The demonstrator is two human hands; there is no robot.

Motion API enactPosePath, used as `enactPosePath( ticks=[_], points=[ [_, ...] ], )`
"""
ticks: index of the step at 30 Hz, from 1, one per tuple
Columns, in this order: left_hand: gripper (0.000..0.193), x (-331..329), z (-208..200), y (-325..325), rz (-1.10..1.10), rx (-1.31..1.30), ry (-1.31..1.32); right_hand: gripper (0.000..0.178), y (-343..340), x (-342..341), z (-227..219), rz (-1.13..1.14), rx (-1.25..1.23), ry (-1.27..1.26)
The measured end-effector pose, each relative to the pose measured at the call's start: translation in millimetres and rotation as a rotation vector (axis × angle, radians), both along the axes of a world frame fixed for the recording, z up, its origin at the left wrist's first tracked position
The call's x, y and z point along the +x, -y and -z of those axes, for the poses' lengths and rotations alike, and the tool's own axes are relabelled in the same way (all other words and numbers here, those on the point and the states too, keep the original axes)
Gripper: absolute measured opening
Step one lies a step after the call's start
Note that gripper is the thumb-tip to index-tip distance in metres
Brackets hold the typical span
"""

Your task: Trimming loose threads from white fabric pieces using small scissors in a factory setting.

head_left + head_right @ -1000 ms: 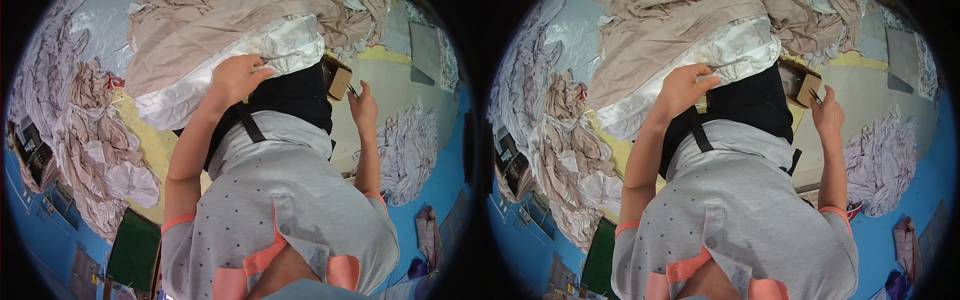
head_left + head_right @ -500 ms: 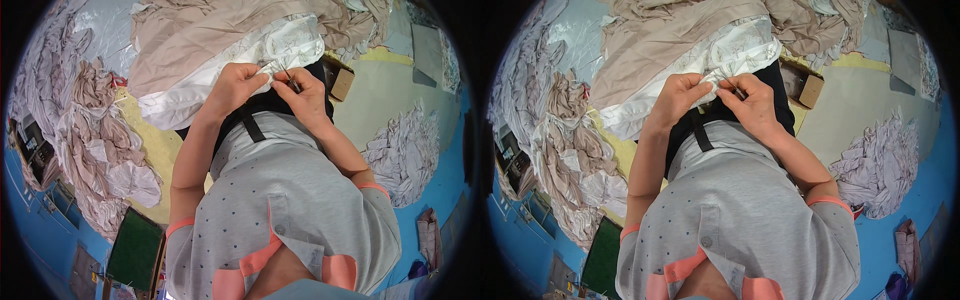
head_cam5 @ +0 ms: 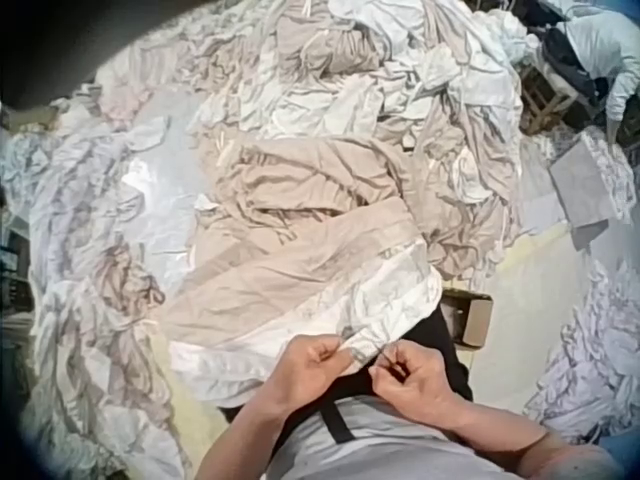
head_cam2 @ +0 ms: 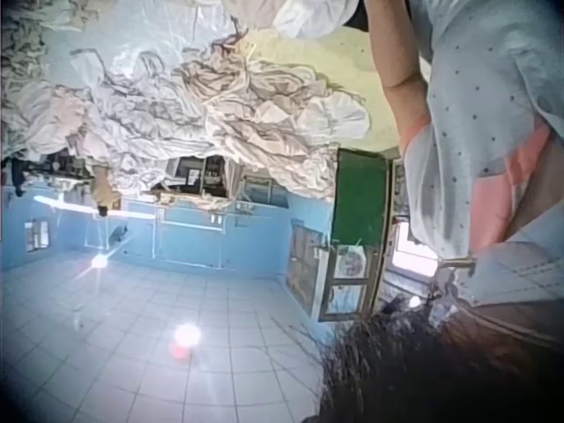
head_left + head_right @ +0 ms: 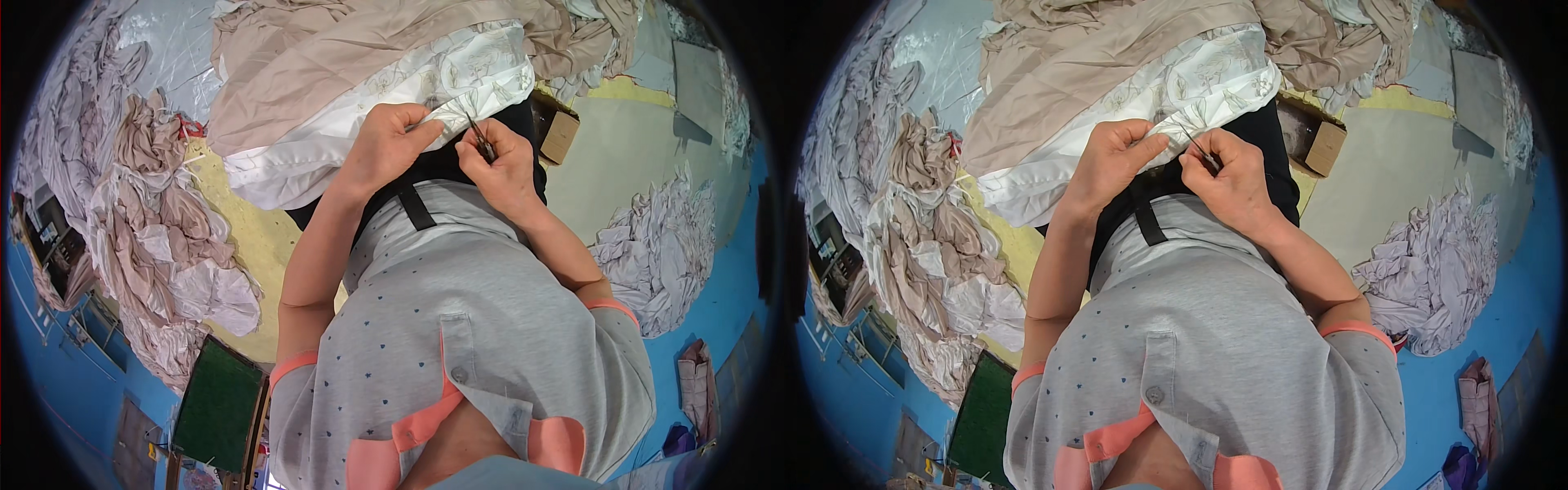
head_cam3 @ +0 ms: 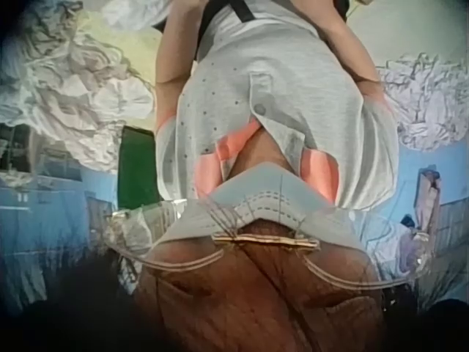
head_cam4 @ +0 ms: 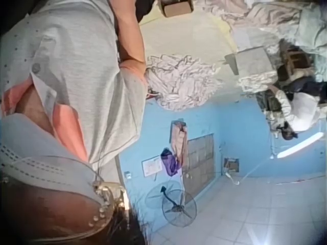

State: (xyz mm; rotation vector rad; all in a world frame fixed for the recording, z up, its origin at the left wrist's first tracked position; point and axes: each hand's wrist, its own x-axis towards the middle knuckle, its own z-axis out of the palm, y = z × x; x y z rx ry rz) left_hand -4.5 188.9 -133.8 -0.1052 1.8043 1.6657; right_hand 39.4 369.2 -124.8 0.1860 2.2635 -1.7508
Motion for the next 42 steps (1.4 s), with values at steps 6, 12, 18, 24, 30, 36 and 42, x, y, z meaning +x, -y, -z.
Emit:
enactPosePath(
  ticks=[6,12,18,24,30,36,42],
  points=[
    [0.023,0,0,4,0.015,0.013,0.014,0.009,-3,4,-6,0.070,-0.033,0.093],
    [0.022,1,0,4,0.001,0.069,0.002,0.012,7,0,4,0.096,-0.066,0.075],
    [0.017,1,-2,4,0.055,0.098,-0.011,0.009,0,-7,7,0.032,-0.138,0.188],
    [0.017,4,5,3,0.057,0.135,-0.027,0.011,2,-10,2,-0.060,-0.083,0.170],
    [0.018,5,7,3,0.060,0.090,-0.028,0.013,3,-6,-4,-0.011,-0.079,0.131],
    [0.017,2,1,8,0.039,0.037,-0.008,0.015,-11,0,-5,0.028,-0.240,0.195],
    [0.007,10,2,-2,-0.208,0.027,-0.131,0.013,-6,2,-13,0.046,-0.214,0.115]
  ],
)
